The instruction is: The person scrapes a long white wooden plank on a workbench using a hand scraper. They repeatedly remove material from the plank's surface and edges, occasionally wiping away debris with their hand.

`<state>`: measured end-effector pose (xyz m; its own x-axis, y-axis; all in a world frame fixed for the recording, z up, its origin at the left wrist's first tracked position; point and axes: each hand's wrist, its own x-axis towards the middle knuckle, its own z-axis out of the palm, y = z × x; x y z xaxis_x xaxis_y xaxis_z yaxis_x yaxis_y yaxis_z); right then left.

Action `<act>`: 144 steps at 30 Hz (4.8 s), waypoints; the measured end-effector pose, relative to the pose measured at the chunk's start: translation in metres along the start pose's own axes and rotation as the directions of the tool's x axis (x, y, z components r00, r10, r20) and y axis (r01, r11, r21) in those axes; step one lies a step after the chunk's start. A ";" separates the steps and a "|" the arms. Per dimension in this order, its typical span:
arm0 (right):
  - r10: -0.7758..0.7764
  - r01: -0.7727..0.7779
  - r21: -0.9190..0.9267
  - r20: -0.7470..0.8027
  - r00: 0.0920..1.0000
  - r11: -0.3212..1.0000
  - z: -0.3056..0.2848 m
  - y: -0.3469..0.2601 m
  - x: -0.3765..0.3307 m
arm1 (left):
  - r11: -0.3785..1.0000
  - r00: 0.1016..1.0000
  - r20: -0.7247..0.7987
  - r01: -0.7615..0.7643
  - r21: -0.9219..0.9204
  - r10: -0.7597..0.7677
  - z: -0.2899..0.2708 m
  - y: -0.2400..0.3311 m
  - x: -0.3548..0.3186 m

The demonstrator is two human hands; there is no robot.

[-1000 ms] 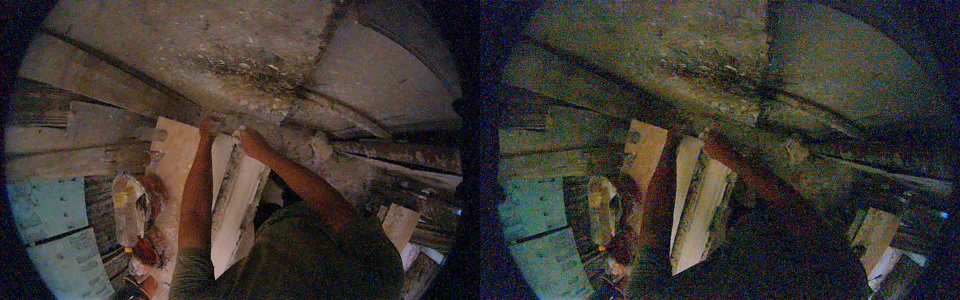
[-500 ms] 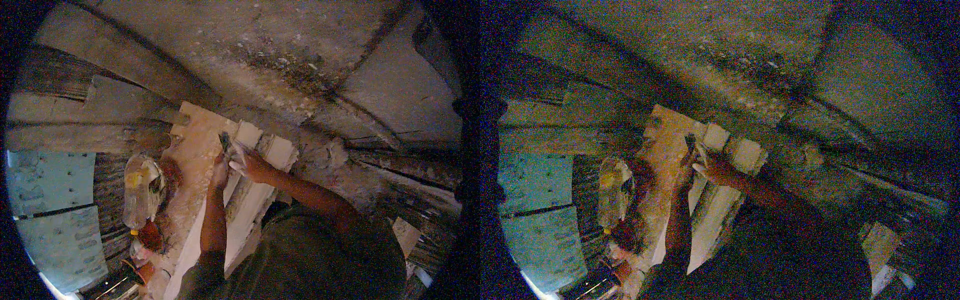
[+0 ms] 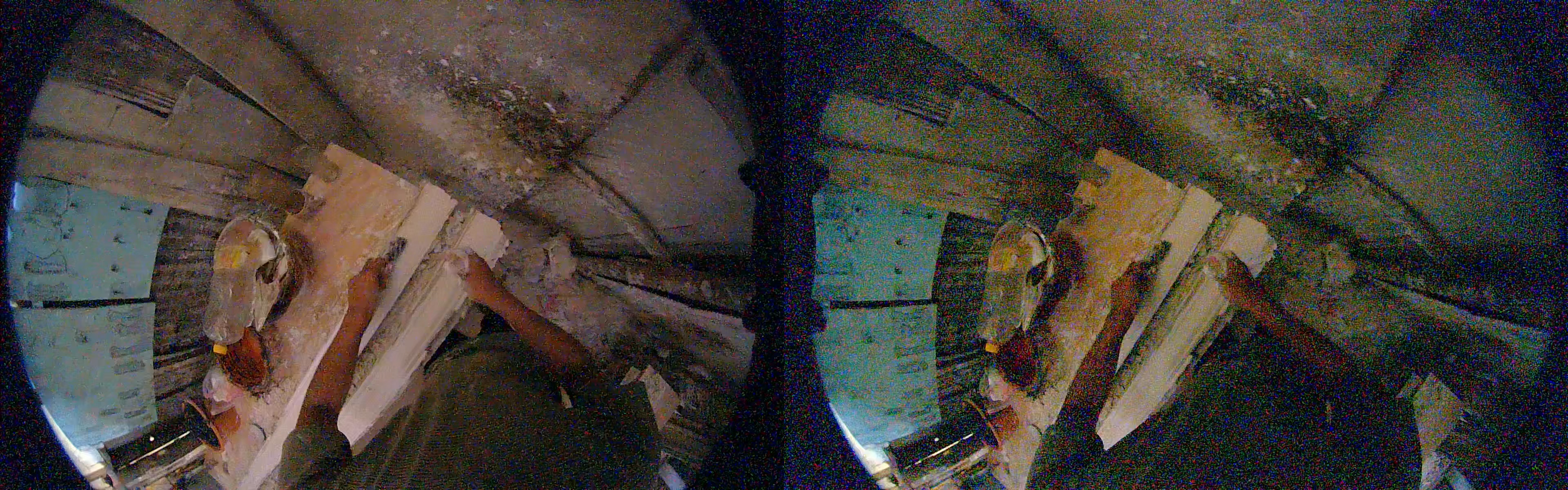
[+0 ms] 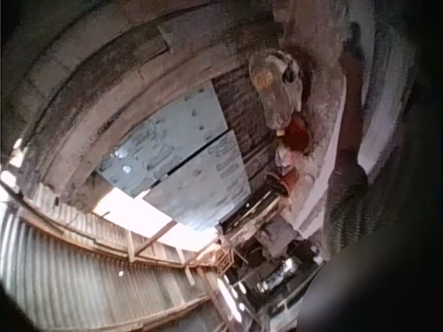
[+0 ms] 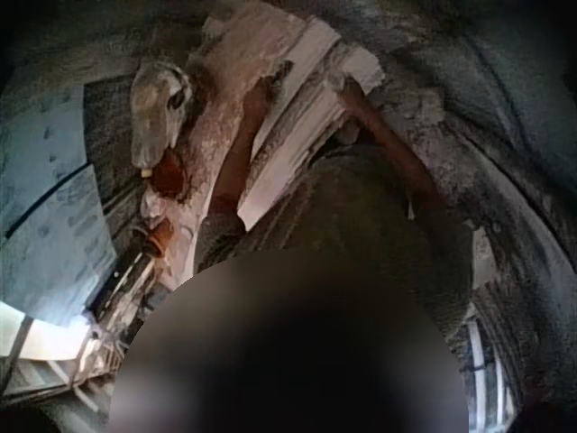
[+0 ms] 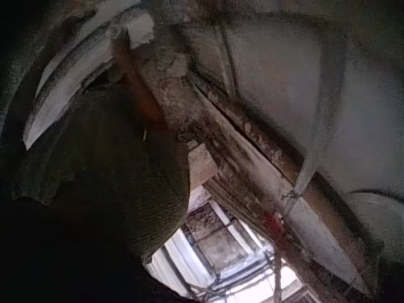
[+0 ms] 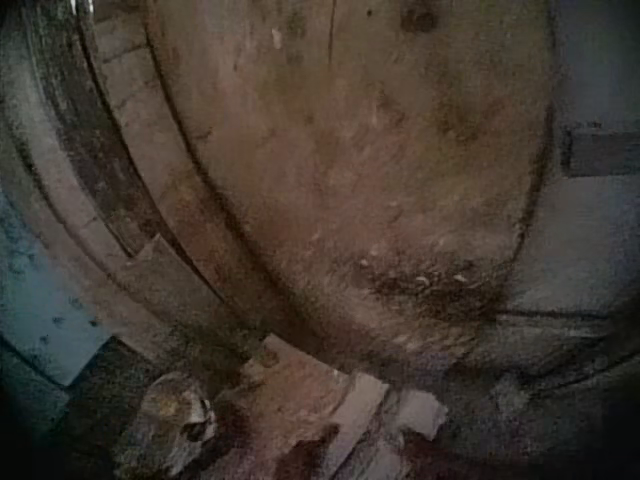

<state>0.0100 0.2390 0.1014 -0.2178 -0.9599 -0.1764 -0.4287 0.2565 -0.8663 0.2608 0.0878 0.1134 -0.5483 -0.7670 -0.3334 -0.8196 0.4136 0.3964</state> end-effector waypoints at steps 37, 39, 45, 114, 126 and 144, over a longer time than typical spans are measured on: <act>0.356 -0.339 0.862 0.204 0.912 0.377 0.009 0.043 -0.023 | 0.671 0.976 0.166 0.218 -0.709 -0.141 0.052 0.014 -0.054; 0.359 -0.388 0.876 0.277 0.891 0.287 0.027 0.034 -0.020 | 0.552 0.975 0.170 0.222 -0.804 -0.145 0.060 -0.003 -0.085; 0.344 -0.439 0.831 0.324 0.881 0.341 0.065 0.022 -0.021 | 0.569 0.983 0.087 0.164 -0.806 -0.160 0.058 -0.008 -0.109; -0.027 0.197 -0.426 0.372 0.928 0.883 -0.008 0.023 0.054 | 0.884 0.653 -0.650 0.063 -0.464 -0.388 0.142 -0.001 -0.132; -0.096 0.853 -0.519 0.853 0.512 -0.061 -0.054 0.007 0.238 | 0.672 0.305 -0.707 0.669 -0.318 -0.638 0.161 -0.019 -0.173; -0.094 0.981 -0.192 0.977 0.189 -0.029 0.062 -0.100 0.188 | 0.588 0.259 -0.604 0.677 -0.443 -0.753 0.141 0.005 -0.183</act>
<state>0.0662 0.0262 0.1266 0.8561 -0.3160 -0.4089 -0.3700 -0.9272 -0.0582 0.3338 0.2997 0.0556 0.5755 -0.8071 0.1321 -0.7797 -0.4928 0.3862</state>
